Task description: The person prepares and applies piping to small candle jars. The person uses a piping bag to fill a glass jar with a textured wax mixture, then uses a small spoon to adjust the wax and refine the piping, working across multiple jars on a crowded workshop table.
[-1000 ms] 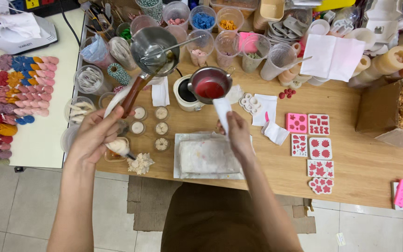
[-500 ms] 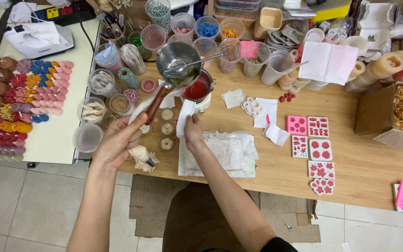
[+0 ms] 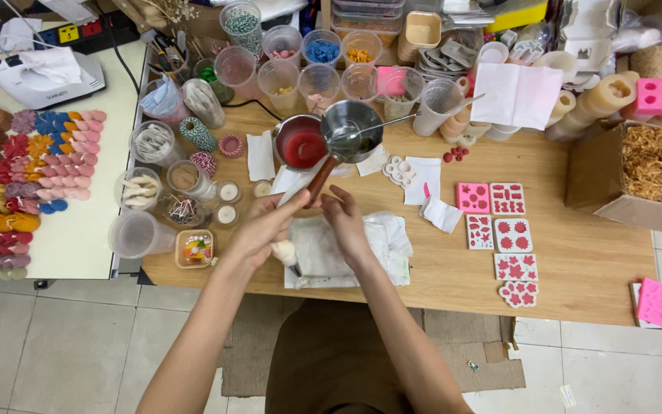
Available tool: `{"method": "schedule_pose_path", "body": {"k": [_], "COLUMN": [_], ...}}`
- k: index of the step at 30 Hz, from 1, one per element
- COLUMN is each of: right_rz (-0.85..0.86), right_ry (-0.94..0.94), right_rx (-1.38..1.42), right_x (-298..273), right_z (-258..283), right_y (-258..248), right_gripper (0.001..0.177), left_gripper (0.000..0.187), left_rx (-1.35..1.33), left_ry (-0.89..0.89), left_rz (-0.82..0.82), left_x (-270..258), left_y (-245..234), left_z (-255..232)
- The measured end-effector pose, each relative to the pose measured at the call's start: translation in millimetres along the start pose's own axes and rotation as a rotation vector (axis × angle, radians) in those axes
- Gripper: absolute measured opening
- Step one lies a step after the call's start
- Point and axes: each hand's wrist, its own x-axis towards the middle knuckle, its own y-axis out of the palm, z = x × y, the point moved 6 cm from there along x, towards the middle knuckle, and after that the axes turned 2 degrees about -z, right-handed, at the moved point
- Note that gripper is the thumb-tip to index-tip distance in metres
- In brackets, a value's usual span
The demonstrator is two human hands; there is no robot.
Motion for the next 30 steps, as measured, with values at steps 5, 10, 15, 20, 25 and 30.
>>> {"method": "schedule_pose_path", "body": {"k": [5,10,15,20,25,30], "right_rz": [-0.176,-0.395,-0.296,-0.280,-0.360,-0.349], "right_ry": [-0.211,-0.184,-0.169,-0.142,-0.323,-0.555], "right_rx": [-0.338,-0.559,-0.591,-0.590,-0.979,-1.206], "right_x": [-10.9,21.3,63.7,89.1,93.4,104.9], "right_z": [69.8,81.1,56.1,37.0,48.7,48.8], "right_y": [-125.6,-225.9,-244.6,-239.1,-224.7,-212.6], "right_gripper": [0.025,0.028,0.026,0.026,0.049,0.078], "left_gripper": [0.036,0.029,0.025,0.022,0.022,0.032], "left_rx": [0.042,0.023,0.120,0.258,0.199,0.237], "left_ry": [-0.054,-0.140,-0.237,-0.300,-0.356,-0.511], "left_rz": [0.081,0.088,0.059,0.013,0.037,0.140], "left_x": [54.5,118.9,176.5,210.8,253.6,281.7], "left_y": [35.4,47.0,34.1,25.0,16.2,13.7], "left_z": [25.3,61.8,91.2,114.4,143.4,155.8]}}
